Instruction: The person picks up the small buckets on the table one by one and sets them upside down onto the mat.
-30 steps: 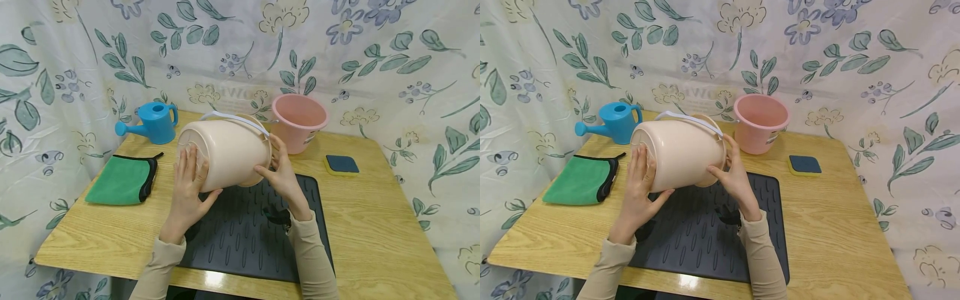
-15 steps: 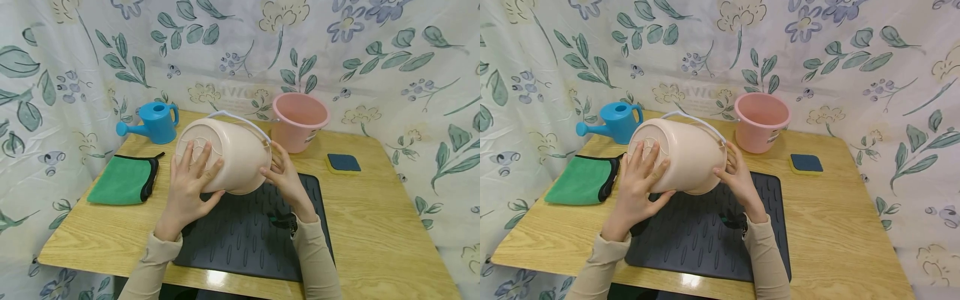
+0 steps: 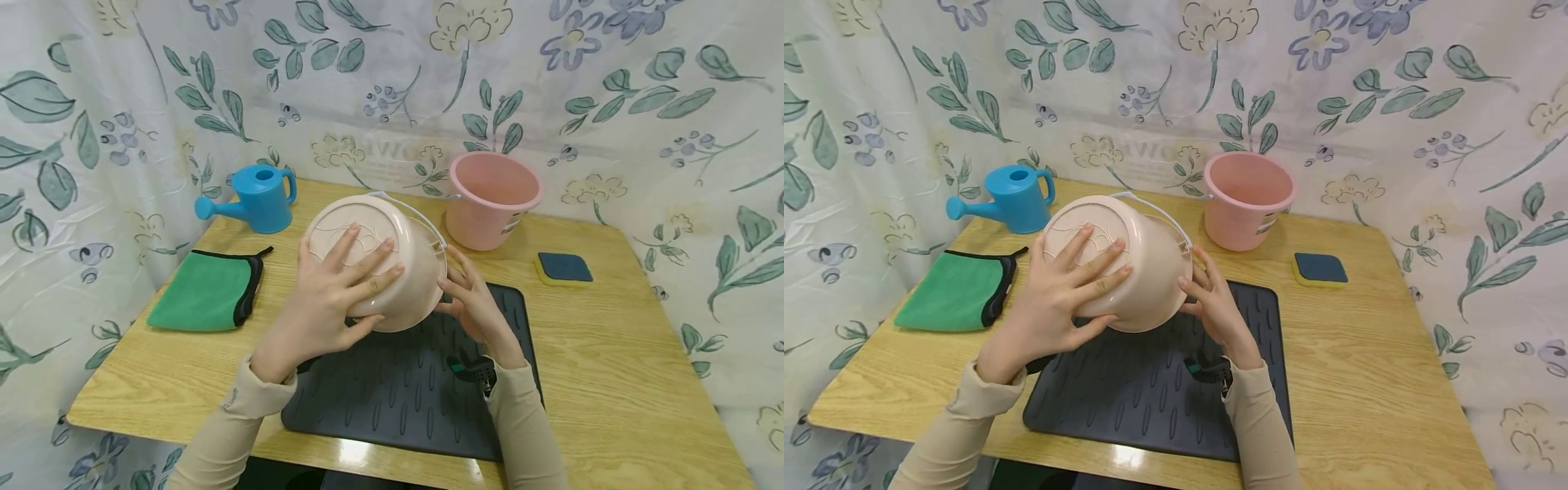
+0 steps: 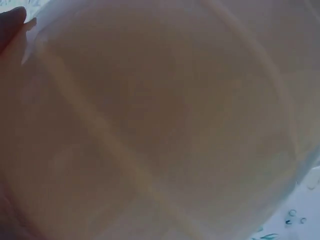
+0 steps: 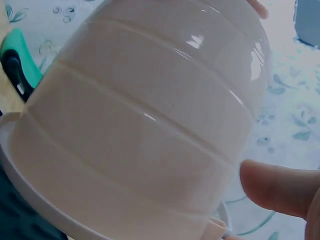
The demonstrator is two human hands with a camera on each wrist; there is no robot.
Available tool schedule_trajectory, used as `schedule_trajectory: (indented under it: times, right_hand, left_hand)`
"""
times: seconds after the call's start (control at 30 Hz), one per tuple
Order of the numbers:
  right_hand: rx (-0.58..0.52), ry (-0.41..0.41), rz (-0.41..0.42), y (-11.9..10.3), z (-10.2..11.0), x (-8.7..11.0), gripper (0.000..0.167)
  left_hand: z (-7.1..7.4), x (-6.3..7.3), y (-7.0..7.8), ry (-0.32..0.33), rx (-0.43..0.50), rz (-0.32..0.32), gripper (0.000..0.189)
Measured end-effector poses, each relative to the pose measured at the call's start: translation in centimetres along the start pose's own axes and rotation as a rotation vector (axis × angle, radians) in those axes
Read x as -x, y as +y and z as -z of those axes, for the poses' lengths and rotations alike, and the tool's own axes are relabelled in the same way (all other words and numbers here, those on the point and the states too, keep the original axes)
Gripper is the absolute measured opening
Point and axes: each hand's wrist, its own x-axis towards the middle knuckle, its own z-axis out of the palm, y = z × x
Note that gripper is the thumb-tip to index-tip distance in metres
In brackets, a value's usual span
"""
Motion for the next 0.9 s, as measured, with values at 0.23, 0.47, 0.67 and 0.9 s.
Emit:
schedule_trajectory:
  times: [0.23,0.47,0.67,0.9]
  right_hand:
    - [-0.116,-0.024,-0.030,1.7,-1.0,-0.2,0.071]
    - [-0.209,-0.024,-0.061,3.2,-1.8,-0.1,0.070]
    - [-0.252,0.002,-0.123,4.3,-2.1,0.8,0.067]
    - [-0.307,0.021,-0.193,5.5,-2.2,1.5,0.065]
  left_hand:
    - [0.6,-1.3,-0.3,-0.076,-0.035,-0.037,0.068]
    - [0.9,-2.0,-0.4,-0.154,-0.071,-0.051,0.063]
    - [0.5,-2.3,-0.3,-0.236,-0.087,-0.052,0.063]
    - [0.0,-2.3,-0.3,-0.310,-0.055,-0.035,0.063]
